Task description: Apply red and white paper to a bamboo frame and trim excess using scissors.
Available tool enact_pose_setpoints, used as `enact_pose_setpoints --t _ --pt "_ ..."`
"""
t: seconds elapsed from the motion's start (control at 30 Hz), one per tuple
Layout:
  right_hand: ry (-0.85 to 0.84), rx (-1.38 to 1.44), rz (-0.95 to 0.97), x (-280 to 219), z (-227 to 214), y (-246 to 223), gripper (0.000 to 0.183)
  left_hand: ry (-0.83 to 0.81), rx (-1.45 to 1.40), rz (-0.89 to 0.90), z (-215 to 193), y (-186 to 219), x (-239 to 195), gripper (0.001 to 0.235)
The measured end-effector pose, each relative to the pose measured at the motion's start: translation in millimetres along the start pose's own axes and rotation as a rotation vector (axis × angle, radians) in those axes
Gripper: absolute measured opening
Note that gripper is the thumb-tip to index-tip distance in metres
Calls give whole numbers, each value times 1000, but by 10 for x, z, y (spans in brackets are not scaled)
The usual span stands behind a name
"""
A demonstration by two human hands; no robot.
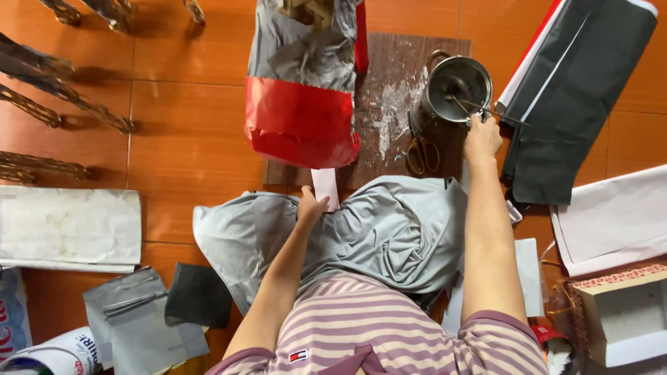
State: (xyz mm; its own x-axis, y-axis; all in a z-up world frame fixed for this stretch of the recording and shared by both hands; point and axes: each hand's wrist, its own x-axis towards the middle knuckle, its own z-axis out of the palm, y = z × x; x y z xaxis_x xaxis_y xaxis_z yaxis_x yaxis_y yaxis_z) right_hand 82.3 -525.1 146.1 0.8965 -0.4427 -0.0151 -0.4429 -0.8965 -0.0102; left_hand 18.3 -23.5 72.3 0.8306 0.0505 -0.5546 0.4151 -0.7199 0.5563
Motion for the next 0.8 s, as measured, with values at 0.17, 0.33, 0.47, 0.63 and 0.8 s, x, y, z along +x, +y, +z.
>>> enact_pose_setpoints --t 0.17,0.33,0.47,0.63,0.8 --pt "5 30 -66 -325 -404 -217 36 209 -95 47 253 -378 282 64" --pt "-371 1211 333 -730 87 -52 31 230 -188 161 222 -606 330 18" --pt "-554 1632 399 -1487 -884 -276 25 293 -229 239 68 -439 186 20" --pt "-749 1540 434 -2228 -894 -89 25 -349 -1281 -61 233 -556 360 20" --pt "-935 1120 132 -2410 -656 -976 34 -439 -1507 -121 462 -569 311 23"
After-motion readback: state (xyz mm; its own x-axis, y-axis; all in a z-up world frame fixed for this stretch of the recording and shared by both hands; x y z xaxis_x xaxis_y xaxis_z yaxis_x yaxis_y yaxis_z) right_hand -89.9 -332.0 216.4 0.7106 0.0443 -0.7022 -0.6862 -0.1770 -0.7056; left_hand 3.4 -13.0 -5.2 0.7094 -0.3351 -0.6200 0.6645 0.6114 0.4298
